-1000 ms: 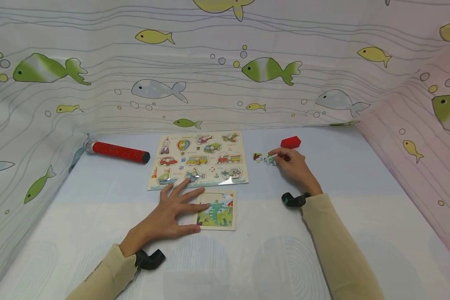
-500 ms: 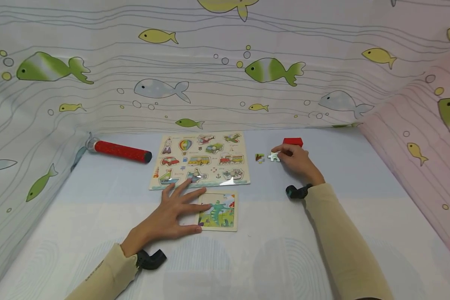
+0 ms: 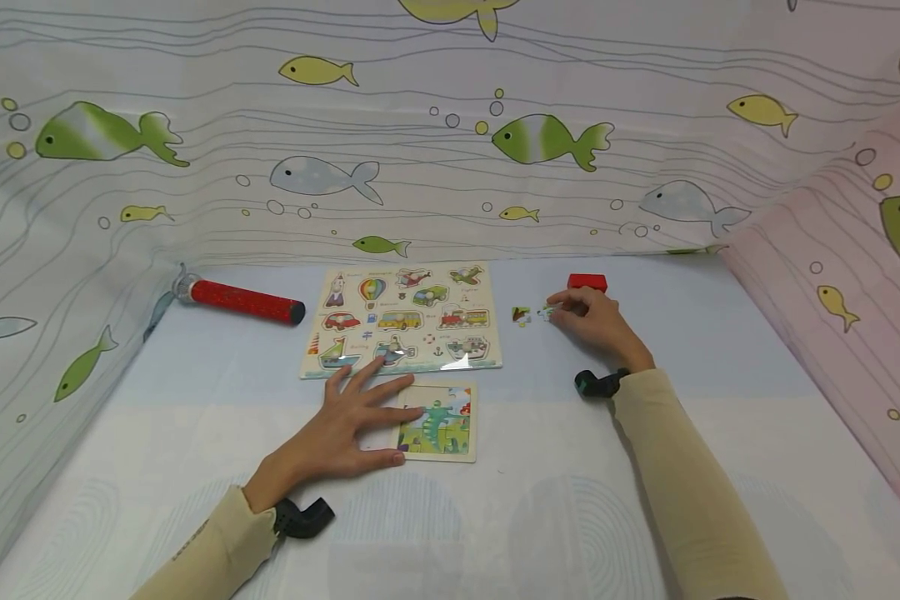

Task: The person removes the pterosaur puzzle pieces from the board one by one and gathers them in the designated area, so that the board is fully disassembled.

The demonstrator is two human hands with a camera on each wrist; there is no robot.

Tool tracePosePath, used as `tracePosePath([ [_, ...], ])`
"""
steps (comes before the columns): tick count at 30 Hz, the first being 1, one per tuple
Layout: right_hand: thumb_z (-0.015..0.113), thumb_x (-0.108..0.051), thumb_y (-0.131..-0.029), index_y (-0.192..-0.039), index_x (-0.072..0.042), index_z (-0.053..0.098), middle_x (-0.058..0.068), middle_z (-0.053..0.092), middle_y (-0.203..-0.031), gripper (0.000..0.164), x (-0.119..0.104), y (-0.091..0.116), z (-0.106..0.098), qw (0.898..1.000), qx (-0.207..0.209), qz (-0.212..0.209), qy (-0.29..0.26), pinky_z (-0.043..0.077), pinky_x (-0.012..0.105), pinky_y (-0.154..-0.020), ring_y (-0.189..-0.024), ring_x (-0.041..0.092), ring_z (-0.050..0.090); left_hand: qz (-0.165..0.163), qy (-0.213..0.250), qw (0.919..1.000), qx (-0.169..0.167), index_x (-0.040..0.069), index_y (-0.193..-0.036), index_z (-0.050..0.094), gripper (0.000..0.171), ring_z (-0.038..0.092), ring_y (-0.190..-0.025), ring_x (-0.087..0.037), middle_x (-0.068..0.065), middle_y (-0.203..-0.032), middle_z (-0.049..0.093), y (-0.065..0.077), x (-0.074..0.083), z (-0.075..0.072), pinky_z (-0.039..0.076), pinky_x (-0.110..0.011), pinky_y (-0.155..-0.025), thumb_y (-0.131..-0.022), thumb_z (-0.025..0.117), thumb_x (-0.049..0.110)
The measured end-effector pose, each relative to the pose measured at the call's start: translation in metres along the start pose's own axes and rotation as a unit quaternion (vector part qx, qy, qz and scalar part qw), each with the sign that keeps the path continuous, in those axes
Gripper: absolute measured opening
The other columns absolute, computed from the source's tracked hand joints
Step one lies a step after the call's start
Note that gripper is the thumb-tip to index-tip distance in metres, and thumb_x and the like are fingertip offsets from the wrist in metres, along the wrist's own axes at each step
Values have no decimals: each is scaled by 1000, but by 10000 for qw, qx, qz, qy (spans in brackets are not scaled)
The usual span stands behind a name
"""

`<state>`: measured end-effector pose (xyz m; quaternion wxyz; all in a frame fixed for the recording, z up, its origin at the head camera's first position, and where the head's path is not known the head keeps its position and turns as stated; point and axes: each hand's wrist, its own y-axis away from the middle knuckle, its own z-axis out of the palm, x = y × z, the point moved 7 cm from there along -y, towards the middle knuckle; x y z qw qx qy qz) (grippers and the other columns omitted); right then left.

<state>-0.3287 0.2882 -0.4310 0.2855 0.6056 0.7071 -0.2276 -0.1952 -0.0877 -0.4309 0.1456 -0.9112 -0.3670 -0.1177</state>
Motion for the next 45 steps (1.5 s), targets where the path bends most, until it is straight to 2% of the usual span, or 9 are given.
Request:
tracePosePath([
  [8,68,-32,-98,-132,-12,66,15,59,-129,39,2,0,3,9997,-78,-43,228,37,50,-101,-117,32,49,71,3,9999,81,46,-139,59,58,15,-158,-38,9,-164,38,1,0,0,6,-71,-117,-86,65,67],
  [13,70,-29,-97,-128,-11,68,16,59,-127,36,1,0,3,9998,35,-90,178,25,64,-108,-115,32,50,85,23,9999,114,46,-140,60,58,16,-158,-39,8,-164,39,1,1,-1,6,-72,-117,-86,65,66],
  [16,69,-28,-97,-128,-11,68,16,59,-126,35,0,0,2,9997,66,-116,189,20,68,-109,-115,33,50,86,32,9999,113,45,-140,60,58,16,-158,-39,7,-164,39,1,0,-1,6,-72,-117,-86,66,66],
  [28,68,-31,-98,-130,-11,66,17,59,-127,37,3,0,3,9997,218,-65,55,18,69,-110,-116,33,49,98,-22,9999,99,45,-140,59,58,15,-159,-37,8,-164,39,0,-1,1,6,-71,-117,-86,65,66],
  [31,66,-34,-99,-130,-13,66,15,60,-121,38,3,2,1,9990,448,-10,-69,31,57,-104,-109,29,49,90,-77,9999,71,46,-140,59,58,15,-159,-37,9,-164,38,0,-1,1,6,-70,-118,-86,64,67],
  [33,65,-33,-99,-129,-13,67,13,59,-111,37,2,4,-2,9972,706,-41,-227,38,43,-95,-101,25,48,85,-120,9999,51,46,-141,58,58,14,-159,-36,9,-165,37,-1,-1,1,5,-70,-119,-87,63,68],
  [36,65,-30,-100,-125,-9,70,10,54,-98,33,-1,6,-6,9924,1124,-224,-441,38,27,-77,-89,20,45,106,-173,9998,69,47,-140,59,58,15,-159,-36,9,-164,38,-2,-1,0,6,-70,-119,-86,63,68],
  [40,66,-27,-100,-121,-6,71,6,50,-91,30,-5,11,-6,9862,1456,-410,-671,35,22,-70,-84,16,44,130,-154,9997,111,46,-139,60,58,17,-158,-38,8,-163,40,-2,0,-1,6,-70,-118,-86,65,67],
  [45,67,-25,-99,-118,-7,73,6,52,-91,27,-14,14,2,9855,1474,-494,-678,36,23,-71,-86,16,44,123,-140,9998,109,45,-139,60,58,17,-158,-38,7,-163,41,-1,0,0,6,-71,-118,-85,65,68],
])
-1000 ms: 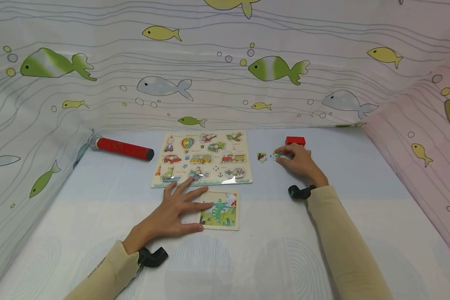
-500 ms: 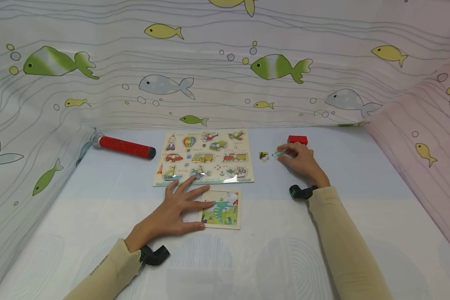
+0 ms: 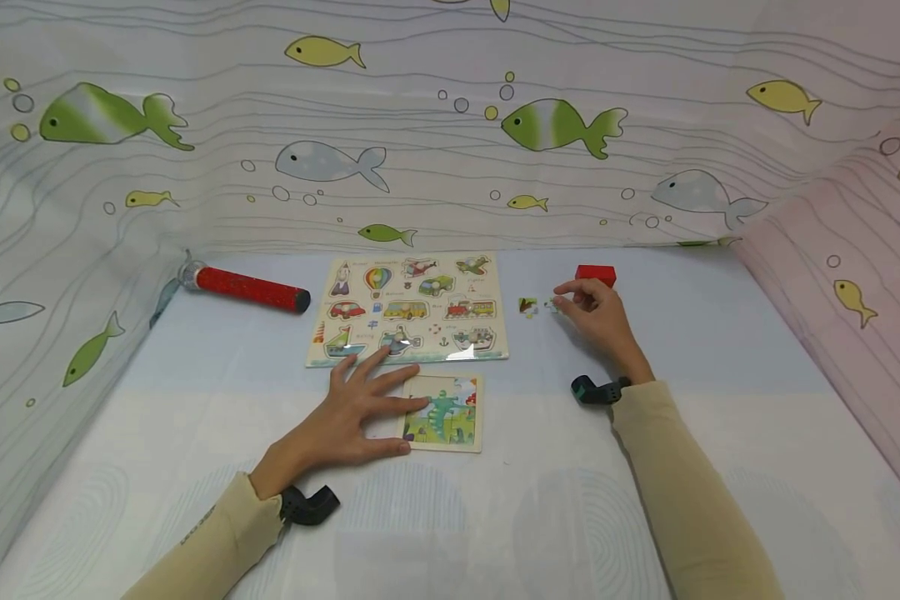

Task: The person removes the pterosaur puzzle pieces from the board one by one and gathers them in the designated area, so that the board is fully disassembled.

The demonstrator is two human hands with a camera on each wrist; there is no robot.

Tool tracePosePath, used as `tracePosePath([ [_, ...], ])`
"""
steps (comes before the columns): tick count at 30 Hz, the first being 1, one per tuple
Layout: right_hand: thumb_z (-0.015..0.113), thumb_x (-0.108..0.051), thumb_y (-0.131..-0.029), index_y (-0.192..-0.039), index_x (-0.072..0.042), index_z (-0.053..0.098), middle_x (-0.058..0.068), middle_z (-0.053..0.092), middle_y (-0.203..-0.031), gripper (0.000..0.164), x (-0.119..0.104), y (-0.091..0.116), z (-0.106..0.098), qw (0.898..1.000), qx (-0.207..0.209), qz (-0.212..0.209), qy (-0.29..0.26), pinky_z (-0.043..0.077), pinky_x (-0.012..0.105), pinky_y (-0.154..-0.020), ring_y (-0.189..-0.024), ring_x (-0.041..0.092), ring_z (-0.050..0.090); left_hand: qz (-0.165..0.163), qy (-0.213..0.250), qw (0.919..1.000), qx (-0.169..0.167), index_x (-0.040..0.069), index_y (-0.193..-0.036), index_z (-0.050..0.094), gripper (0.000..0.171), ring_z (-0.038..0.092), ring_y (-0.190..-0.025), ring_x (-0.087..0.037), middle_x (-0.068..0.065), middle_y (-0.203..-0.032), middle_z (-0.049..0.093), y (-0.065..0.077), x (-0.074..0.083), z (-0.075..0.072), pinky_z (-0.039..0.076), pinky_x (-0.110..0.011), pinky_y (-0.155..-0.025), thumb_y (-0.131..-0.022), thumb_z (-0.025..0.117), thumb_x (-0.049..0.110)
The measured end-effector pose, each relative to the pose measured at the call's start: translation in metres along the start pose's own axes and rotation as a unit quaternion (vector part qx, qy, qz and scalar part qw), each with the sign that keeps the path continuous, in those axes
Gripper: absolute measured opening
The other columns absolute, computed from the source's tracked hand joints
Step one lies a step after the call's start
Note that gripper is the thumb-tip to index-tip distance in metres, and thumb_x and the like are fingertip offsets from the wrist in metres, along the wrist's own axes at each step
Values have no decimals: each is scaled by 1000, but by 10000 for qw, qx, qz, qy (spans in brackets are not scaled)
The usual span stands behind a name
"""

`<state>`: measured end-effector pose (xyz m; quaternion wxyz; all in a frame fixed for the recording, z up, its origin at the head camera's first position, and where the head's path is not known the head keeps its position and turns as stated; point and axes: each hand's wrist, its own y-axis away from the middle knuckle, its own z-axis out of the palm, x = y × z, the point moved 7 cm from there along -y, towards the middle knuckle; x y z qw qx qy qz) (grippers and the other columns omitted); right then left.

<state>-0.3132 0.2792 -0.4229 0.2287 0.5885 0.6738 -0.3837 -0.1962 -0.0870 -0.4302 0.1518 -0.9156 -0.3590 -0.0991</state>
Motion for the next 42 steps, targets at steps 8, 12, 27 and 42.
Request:
tracePosePath([
  [8,72,-19,-95,-114,-8,75,9,60,-99,22,-31,8,24,9979,-546,-335,-80,39,24,-76,-92,20,48,-36,-18,10000,-45,46,-139,59,59,15,-158,-37,8,-163,39,-1,-2,2,6,-70,-118,-85,65,70],
  [12,74,-17,-93,-114,-9,75,13,62,-110,23,-48,14,38,9942,-992,-407,-10,39,36,-87,-103,26,47,-51,34,10000,-28,47,-139,59,59,15,-159,-36,9,-163,39,-1,-3,3,6,-69,-119,-85,65,70],
  [27,83,-17,-85,-113,-15,76,0,72,-102,29,-100,49,87,9529,-2513,-1667,-340,47,27,-72,-81,18,54,-130,30,9999,-71,47,-139,59,60,14,-159,-38,8,-163,39,-1,-4,4,8,-71,-117,-84,65,71],
  [42,86,-23,-82,-110,-23,78,-2,64,-106,29,-114,60,99,9417,-2811,-1739,623,44,33,-84,-97,15,50,-115,-28,9999,-50,47,-139,59,60,15,-158,-39,5,-164,39,-1,-2,1,8,-71,-117,-84,65,71],
])
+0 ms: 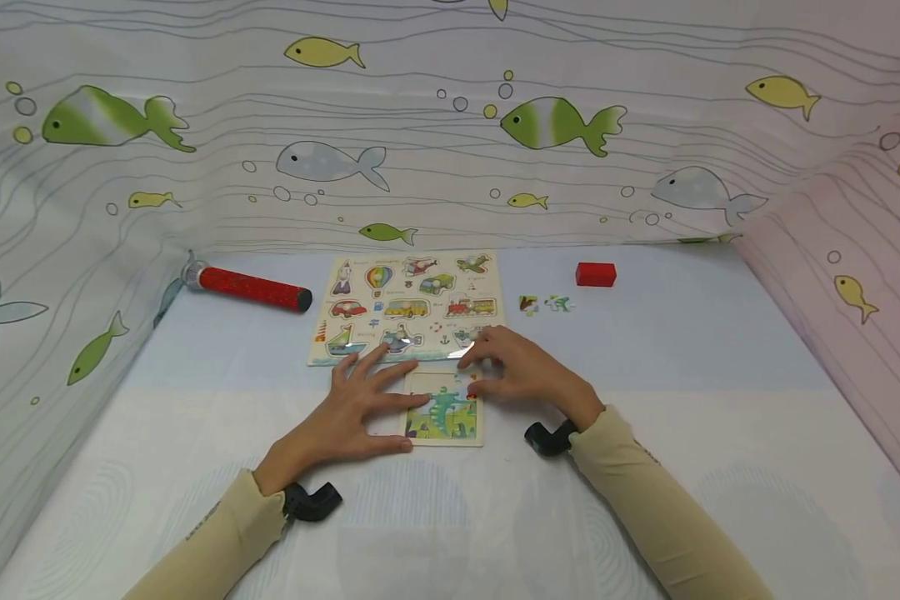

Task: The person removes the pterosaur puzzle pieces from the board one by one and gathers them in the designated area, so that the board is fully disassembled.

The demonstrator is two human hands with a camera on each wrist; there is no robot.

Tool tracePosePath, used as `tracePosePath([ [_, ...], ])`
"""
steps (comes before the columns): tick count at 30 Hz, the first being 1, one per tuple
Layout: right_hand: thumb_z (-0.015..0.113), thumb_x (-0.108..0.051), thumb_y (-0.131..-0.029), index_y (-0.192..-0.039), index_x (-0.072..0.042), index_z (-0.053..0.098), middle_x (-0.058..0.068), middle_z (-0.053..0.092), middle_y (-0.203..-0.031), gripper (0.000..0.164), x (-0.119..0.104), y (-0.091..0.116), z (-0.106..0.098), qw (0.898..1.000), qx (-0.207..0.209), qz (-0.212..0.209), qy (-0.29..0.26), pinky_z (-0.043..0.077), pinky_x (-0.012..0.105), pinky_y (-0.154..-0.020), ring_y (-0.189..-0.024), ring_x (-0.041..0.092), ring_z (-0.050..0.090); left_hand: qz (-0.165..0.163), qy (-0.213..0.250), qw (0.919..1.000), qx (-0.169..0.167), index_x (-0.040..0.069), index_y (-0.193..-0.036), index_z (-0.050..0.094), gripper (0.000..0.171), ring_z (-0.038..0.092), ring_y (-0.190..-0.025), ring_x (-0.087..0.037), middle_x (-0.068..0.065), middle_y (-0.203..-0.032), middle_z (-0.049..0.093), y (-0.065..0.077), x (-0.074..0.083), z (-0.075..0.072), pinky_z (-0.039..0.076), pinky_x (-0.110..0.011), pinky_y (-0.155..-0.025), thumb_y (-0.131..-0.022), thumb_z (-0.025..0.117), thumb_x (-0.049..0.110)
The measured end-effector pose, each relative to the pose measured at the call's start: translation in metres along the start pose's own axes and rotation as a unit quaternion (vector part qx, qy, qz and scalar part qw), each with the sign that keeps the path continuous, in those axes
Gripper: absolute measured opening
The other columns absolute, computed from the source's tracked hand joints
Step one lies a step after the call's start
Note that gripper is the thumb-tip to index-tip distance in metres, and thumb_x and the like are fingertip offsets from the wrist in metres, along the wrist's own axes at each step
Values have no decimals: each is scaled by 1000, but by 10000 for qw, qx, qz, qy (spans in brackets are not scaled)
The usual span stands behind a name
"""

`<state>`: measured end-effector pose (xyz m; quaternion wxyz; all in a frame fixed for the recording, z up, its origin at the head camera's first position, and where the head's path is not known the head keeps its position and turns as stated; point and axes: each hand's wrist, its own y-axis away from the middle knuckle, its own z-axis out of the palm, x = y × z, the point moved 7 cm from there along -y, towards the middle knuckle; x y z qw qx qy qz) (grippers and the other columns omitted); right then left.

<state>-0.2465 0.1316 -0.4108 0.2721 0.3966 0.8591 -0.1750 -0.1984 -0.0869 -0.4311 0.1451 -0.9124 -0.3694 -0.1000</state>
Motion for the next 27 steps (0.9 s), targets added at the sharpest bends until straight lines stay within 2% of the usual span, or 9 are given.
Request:
tracePosePath([
  [9,85,-24,-83,-109,-27,78,-1,60,-106,27,-8,-1,8,9992,-269,-236,156,40,35,-87,-102,16,48,1,2,10000,-16,47,-140,59,60,15,-158,-39,4,-164,39,0,0,1,9,-71,-117,-85,65,70],
  [19,84,-21,-83,-110,-28,80,-3,59,-103,28,-13,1,10,9978,-369,-489,246,38,34,-86,-100,13,45,-13,-58,10000,-8,48,-139,59,60,16,-158,-39,5,-164,40,0,-1,1,9,-70,-117,-84,65,71],
  [27,85,-21,-83,-107,-30,79,-3,58,-106,26,-14,1,11,9982,-394,-421,168,37,37,-89,-105,15,47,-41,-45,10000,-40,47,-139,59,60,15,-158,-38,4,-164,40,-1,-1,1,9,-71,-118,-84,65,70],
])
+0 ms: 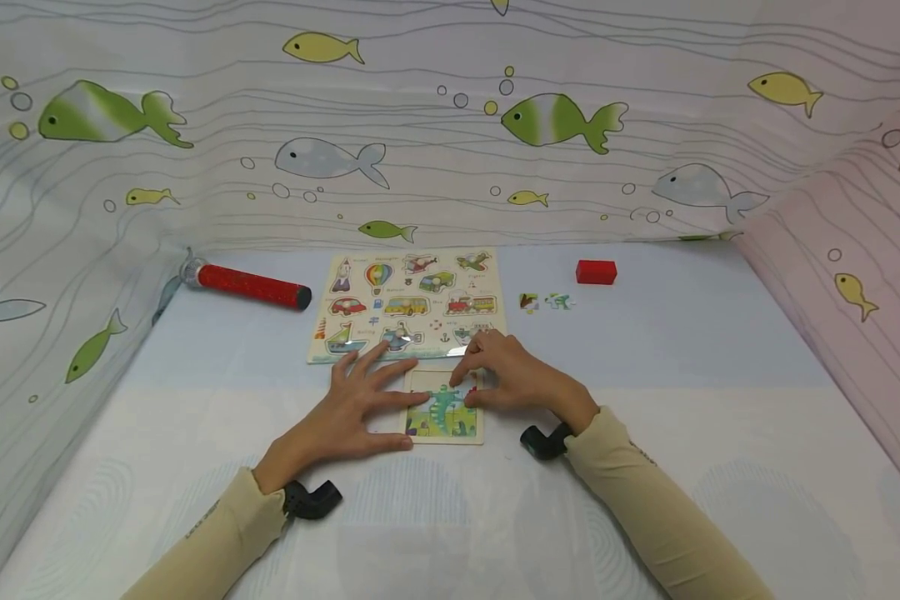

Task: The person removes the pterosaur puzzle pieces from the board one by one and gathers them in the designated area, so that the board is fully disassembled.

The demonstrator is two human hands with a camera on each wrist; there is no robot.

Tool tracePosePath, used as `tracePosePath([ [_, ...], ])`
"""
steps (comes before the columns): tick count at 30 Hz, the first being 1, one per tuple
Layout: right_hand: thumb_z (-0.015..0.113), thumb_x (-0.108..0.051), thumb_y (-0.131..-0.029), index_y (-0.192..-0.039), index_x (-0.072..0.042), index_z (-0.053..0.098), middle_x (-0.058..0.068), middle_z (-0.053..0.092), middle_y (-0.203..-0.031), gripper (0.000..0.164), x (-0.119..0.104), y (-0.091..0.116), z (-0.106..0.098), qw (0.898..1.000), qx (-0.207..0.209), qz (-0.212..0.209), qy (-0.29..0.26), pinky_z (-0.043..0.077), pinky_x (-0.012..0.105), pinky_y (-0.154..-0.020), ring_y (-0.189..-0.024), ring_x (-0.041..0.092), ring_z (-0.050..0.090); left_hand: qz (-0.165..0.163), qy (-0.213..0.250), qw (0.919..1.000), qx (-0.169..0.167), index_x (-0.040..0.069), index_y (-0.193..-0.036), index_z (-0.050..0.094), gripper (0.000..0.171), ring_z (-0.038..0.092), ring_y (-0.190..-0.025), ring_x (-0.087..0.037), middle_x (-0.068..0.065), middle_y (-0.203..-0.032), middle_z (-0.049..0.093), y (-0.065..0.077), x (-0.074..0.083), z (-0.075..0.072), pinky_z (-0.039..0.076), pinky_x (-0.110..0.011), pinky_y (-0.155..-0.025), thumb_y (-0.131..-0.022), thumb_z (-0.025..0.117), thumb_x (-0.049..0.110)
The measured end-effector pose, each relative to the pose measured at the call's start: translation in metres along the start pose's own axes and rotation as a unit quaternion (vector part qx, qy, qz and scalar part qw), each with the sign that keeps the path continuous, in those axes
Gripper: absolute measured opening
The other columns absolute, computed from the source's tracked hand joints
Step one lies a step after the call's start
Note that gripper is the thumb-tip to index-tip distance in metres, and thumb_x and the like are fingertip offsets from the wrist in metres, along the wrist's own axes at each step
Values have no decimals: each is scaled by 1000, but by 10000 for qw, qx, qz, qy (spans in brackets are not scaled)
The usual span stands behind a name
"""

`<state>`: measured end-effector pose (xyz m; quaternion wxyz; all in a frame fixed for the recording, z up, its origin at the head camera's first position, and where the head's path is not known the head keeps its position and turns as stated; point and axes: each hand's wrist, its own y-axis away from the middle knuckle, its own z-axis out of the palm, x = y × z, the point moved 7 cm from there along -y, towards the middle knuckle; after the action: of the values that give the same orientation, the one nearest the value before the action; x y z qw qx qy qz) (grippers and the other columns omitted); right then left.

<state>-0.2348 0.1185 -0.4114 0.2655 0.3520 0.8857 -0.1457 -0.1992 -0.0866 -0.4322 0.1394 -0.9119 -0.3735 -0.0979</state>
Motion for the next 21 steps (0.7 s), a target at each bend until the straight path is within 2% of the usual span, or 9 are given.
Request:
tracePosePath([
  [7,85,-18,-83,-106,-25,77,-3,61,-110,25,-4,-2,-1,9999,-42,-49,-82,40,38,-92,-109,16,50,-22,18,10000,-17,47,-139,59,60,14,-158,-38,4,-164,39,-1,0,0,9,-71,-118,-84,65,70],
  [16,83,-16,-85,-109,-26,76,-2,60,-106,28,-6,-1,-2,9994,-184,121,-282,41,33,-85,-99,16,50,7,5,10000,30,47,-138,60,59,16,-158,-38,4,-163,40,-2,0,-1,9,-70,-118,-84,66,70],
  [21,80,-12,-87,-118,-21,69,-3,60,-105,35,-3,-1,-2,9992,-160,169,-330,47,33,-85,-94,15,52,-11,45,10000,12,47,-138,60,59,15,-158,-38,5,-164,40,-1,0,0,10,-71,-117,-84,66,69],
])
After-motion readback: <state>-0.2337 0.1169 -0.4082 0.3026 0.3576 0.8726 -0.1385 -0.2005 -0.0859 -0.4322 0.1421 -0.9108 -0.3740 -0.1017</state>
